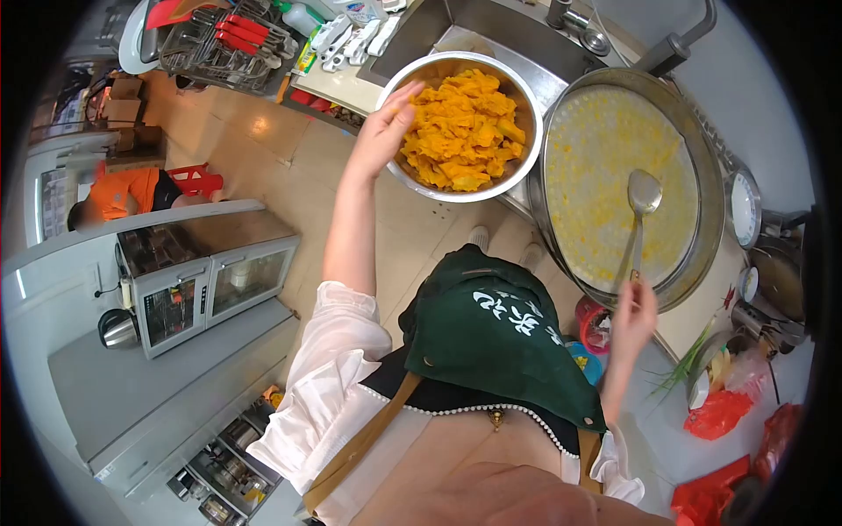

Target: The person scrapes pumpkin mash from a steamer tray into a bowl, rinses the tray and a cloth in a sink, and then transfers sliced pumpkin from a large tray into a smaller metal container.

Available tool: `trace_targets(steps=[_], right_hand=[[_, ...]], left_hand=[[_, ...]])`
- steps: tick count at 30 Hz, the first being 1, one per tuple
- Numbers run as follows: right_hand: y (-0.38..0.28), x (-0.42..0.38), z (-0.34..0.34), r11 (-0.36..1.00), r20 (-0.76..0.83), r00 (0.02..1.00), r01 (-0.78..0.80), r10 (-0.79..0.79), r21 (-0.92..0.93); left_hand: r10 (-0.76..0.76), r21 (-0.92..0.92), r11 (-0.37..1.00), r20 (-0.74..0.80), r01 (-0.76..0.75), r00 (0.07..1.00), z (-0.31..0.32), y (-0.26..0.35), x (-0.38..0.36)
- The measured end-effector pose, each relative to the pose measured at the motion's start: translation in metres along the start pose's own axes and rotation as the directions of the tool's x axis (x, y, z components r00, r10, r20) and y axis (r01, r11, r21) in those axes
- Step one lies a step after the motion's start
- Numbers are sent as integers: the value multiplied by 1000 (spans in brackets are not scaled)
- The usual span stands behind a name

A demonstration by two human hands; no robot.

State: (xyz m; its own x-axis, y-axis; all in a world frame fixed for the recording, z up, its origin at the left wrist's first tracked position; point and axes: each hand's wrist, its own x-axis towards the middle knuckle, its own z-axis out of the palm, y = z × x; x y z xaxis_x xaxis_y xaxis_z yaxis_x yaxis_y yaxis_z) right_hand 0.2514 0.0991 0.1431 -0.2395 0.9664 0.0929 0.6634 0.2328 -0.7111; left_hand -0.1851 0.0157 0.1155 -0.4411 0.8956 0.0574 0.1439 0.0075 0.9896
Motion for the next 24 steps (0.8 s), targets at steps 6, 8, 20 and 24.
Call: trace_targets(steps=[6, 8, 20, 24], right_hand=[[-49, 7, 190, 519, 813, 536, -774, 230, 363], [-51, 15, 230, 345, 847, 463, -864, 260, 366], [-36, 42, 287, 249, 797, 562, -823, 220, 511], [-40, 45, 283, 308, 777, 613, -774, 144, 553]], left_hand=[[121, 916, 394, 24, -70, 992, 11, -38, 14], [152, 865, 501, -52, -32, 987, 6, -31, 4], [-210, 76, 889, -809, 453, 549, 34, -68, -243], [-445, -278, 837, -847, 471, 290, 85, -84, -317]])
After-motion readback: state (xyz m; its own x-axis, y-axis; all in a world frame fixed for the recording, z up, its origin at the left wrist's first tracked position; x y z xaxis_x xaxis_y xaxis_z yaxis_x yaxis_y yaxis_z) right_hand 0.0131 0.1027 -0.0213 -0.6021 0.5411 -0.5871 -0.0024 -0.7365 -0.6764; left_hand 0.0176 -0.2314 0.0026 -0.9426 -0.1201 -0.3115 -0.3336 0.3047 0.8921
